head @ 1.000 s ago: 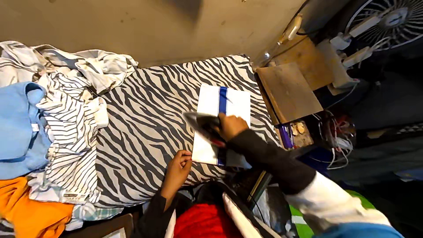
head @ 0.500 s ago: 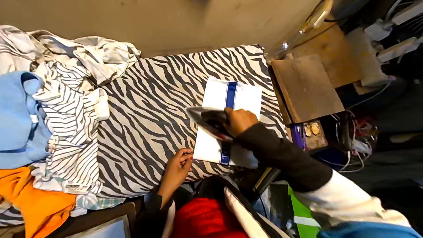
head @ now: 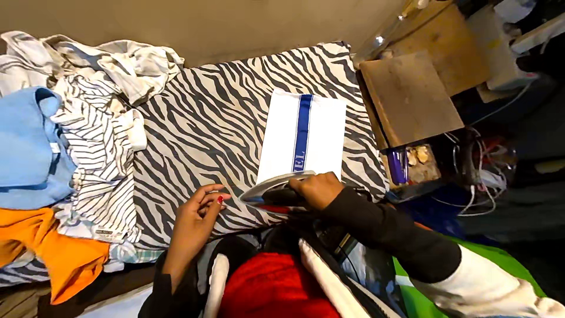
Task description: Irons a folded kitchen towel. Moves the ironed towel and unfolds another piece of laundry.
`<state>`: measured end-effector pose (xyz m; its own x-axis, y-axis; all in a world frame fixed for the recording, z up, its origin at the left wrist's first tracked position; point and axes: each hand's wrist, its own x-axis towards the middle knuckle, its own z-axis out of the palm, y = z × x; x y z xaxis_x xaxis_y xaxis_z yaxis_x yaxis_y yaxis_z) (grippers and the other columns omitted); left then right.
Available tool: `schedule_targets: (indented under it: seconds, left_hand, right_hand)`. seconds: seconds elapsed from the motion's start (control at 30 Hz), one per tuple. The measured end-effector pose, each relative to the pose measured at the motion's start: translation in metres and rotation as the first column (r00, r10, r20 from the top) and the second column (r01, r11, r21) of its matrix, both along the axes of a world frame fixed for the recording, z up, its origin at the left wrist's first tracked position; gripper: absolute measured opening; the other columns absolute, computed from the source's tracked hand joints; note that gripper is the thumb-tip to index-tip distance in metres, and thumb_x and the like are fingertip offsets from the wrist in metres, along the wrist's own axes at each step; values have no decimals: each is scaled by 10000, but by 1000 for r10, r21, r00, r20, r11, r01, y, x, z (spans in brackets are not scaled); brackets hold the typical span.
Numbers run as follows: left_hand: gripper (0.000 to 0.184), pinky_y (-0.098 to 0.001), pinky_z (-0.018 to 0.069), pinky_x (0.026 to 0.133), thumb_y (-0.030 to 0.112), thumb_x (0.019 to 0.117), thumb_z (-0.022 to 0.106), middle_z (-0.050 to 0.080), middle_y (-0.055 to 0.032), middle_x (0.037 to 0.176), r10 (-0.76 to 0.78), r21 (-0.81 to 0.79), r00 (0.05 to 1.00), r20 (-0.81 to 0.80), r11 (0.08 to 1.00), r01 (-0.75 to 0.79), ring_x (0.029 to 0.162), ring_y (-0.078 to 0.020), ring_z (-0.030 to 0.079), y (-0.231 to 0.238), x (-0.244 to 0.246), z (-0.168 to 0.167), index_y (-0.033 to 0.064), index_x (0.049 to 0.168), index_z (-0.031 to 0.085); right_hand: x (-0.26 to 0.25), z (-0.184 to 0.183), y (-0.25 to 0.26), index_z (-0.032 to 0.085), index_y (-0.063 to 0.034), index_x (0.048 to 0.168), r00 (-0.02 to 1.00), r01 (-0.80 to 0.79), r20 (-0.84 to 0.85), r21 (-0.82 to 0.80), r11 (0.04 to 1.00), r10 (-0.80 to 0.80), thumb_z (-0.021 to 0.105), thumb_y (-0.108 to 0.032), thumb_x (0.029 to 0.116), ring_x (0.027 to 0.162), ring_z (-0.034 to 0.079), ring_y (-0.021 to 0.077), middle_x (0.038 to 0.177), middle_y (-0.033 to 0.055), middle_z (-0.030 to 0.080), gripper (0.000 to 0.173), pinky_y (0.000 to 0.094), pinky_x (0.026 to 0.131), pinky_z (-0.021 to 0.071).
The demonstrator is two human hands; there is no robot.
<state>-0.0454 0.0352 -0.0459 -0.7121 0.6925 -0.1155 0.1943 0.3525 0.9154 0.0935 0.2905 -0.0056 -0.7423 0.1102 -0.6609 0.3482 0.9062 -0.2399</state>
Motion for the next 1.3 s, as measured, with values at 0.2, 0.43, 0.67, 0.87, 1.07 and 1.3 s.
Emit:
schedule_targets:
  seconds: [0.2,0.43,0.67,0.87,1.07,1.3]
  left_hand:
    - [320,-332,567,882,184,976,537,721,-103,1180,-83,-52,932,-352,996,69,1062,-165,686,35,-11,-17,44,1218,694]
    - [439,-602,297,1202,204,1018,529,472,-181,1560,-408,-115,693,-594,896,428,1502,-389,355,171,11,-68,9,1407,589]
    - [719,-702,33,1219,557,1047,361,219,-77,1709,-486,-370,581,-652,874,315,1593,-297,122,200,-16,-119,105,1605,347]
    - [704,-706,61,1214,552,1049,330,252,-67,1699,-489,-389,583,-649,872,299,1583,-305,171,197,-12,-116,114,1599,367]
    - [652,-731,74,1191,488,1039,404,343,-108,1659,-483,-389,616,-622,874,292,1556,-343,252,201,-8,-104,94,1557,442]
    - [473,-672,229,1189,228,1078,440,486,-256,1515,-591,-455,667,-454,797,396,1453,-442,403,274,-17,-34,7,1494,482]
  right_hand:
    - [67,-16,13,606,13,1349,748,662,-191,143,736,-636,669,-206,980,1030,660,587,1082,357,692,433,749,844,486]
    - [51,-6,-2,471,22,1471,440,897,-162,131,423,-883,503,-584,1038,1109,675,496,1142,303,702,746,638,936,515]
    - [-5,-13,57,472,24,1450,288,956,-246,127,264,-925,505,-573,1041,1157,659,473,1187,304,683,725,615,967,513]
    - [-37,-13,93,477,54,1417,297,954,-350,70,291,-888,489,-569,1050,1109,665,511,1156,335,673,723,653,890,531]
    - [-62,-4,130,447,58,1462,283,958,-294,46,282,-913,492,-556,1055,1241,617,473,1305,320,628,738,618,1005,490]
    - [-48,-8,110,387,88,1504,285,949,-334,-38,314,-899,479,-484,1079,1289,574,504,1379,355,573,718,640,1056,453]
